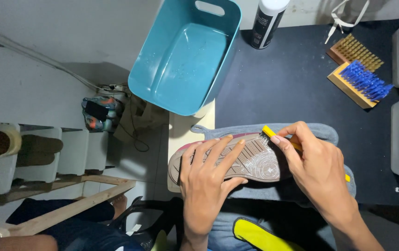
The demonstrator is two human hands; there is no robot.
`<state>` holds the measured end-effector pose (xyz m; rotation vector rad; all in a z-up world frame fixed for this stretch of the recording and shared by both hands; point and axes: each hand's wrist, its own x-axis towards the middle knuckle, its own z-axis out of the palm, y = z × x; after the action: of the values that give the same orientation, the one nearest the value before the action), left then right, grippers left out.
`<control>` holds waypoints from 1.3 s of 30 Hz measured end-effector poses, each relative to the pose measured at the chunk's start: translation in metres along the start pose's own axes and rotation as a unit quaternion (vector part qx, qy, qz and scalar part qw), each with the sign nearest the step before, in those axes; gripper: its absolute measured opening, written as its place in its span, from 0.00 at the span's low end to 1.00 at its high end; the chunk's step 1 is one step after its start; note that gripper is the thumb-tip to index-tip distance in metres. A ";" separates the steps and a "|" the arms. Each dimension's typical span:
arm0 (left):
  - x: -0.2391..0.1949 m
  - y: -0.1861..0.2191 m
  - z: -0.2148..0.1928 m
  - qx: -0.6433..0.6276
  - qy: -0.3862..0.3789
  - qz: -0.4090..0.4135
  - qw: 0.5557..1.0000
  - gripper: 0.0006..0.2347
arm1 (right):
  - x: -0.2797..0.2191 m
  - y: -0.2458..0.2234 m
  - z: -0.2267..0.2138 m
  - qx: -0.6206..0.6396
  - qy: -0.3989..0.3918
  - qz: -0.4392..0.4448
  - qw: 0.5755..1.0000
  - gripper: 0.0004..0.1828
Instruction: The person scrubs the sole of a pink and white sneaker with a yellow toothbrush. They repeatedly dip the brush into a container of water and continue scrubbing the textured surface of the shoe sole.
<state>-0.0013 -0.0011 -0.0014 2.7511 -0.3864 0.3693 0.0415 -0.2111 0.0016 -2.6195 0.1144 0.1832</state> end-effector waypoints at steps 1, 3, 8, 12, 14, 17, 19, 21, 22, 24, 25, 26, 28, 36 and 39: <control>0.000 0.000 -0.001 0.001 0.000 -0.001 1.000 0.40 | 0.001 -0.001 0.001 0.000 -0.001 -0.001 1.000 0.11; 0.000 0.001 -0.002 0.002 -0.007 -0.003 1.000 0.41 | 0.001 -0.002 0.003 0.013 0.012 -0.035 0.999 0.10; 0.000 0.002 -0.006 -0.007 -0.004 0.001 1.000 0.40 | -0.003 -0.007 0.002 0.057 -0.012 -0.020 0.998 0.10; 0.001 0.003 -0.006 -0.009 -0.007 -0.002 1.000 0.40 | -0.006 -0.008 -0.001 0.090 -0.023 0.000 0.996 0.11; 0.000 0.002 -0.005 -0.005 -0.006 -0.002 1.000 0.40 | -0.007 -0.008 0.001 0.094 -0.024 0.009 0.995 0.11; 0.002 0.002 -0.005 -0.003 -0.005 0.001 1.000 0.41 | -0.007 -0.008 0.002 0.087 -0.025 0.023 0.996 0.12; 0.003 0.001 -0.004 0.000 -0.004 0.000 1.000 0.40 | -0.008 -0.006 0.002 0.079 -0.027 0.024 0.996 0.12; 0.003 0.000 -0.003 0.000 -0.011 -0.003 1.000 0.40 | -0.011 -0.002 -0.001 0.033 -0.068 0.036 0.996 0.14; 0.004 0.000 -0.004 -0.001 -0.012 -0.003 1.000 0.40 | -0.014 0.003 -0.002 0.033 -0.069 0.037 0.996 0.14; 0.007 -0.001 -0.004 -0.022 -0.017 -0.003 1.000 0.40 | -0.019 0.015 -0.004 -0.026 -0.110 0.047 0.992 0.13; 0.007 -0.002 -0.004 -0.022 -0.016 -0.002 1.000 0.40 | -0.022 0.021 -0.005 -0.027 -0.109 0.046 0.993 0.13; 0.008 -0.002 -0.003 -0.022 -0.017 -0.003 1.000 0.40 | -0.026 0.028 -0.006 -0.064 -0.122 0.046 0.989 0.12; 0.007 -0.002 -0.003 -0.023 -0.023 -0.002 0.999 0.40 | -0.035 0.039 -0.007 -0.100 -0.136 0.048 0.984 0.12; 0.004 0.000 -0.001 -0.020 -0.011 -0.008 1.000 0.40 | -0.047 0.063 -0.010 -0.144 -0.120 0.051 0.981 0.13; 0.007 0.002 -0.003 -0.032 -0.013 -0.020 0.999 0.38 | -0.047 0.046 0.014 -0.116 -0.032 -0.059 0.991 0.12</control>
<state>0.0036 -0.0039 0.0036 2.7003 -0.3440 0.3054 -0.0120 -0.2422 -0.0252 -2.8389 -0.0890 0.2517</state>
